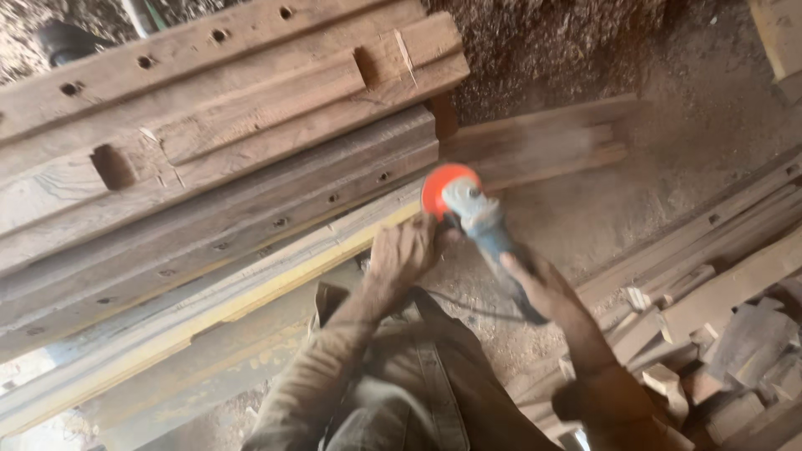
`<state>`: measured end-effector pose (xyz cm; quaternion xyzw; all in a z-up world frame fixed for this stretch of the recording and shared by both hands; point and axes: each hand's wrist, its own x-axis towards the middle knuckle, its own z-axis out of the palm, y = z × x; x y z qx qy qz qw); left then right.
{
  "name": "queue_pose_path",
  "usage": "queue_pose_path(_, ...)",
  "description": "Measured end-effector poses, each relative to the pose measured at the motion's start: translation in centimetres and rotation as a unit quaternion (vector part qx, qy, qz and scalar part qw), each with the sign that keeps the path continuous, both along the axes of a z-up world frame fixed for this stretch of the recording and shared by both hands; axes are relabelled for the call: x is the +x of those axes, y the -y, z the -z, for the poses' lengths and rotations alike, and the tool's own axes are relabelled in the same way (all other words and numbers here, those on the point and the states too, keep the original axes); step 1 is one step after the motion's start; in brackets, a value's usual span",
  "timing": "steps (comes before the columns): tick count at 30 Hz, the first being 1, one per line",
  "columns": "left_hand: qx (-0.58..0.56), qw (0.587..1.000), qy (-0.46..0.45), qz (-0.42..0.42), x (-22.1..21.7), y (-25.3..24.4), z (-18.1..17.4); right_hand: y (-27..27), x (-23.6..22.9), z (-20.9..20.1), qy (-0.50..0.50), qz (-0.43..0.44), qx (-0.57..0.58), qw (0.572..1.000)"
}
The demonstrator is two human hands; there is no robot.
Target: The person uses an angle grinder with a sanding disc to smooth the surface of a wooden plank. They move the tool back and forth along the length of the plank, generating sawdust, and then flip the plank to sand the other side.
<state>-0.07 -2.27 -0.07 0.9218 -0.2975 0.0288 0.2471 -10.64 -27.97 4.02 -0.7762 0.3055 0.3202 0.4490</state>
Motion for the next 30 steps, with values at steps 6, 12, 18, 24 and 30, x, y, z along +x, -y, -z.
queue_pose_path(6, -0.042, 0.978, 0.194, -0.065, -2.6, -2.5, -0.7, -1.4, -0.4, 0.1, 0.160, -0.059, 0.046, 0.984)
queue_pose_path(12, -0.048, 0.987, 0.086, -0.127, -5.4, -9.0, -2.1, -7.1, 0.9, -0.8, 0.101, -0.163, -0.032, 0.981)
queue_pose_path(18, -0.031, 0.966, -0.105, -0.236, -10.0, -19.1, -2.4, -17.7, 2.5, -1.8, 0.050, -0.288, -0.070, 0.954)
queue_pose_path(24, -0.025, 0.933, -0.115, -0.341, -14.5, -28.4, -3.4, -29.2, 3.9, -3.2, 0.083, -0.407, -0.042, 0.908)
queue_pose_path(30, 0.000, 0.905, -0.104, -0.413, -18.3, -37.5, -3.0, -39.7, 4.7, -3.1, 0.017, -0.476, -0.039, 0.878)
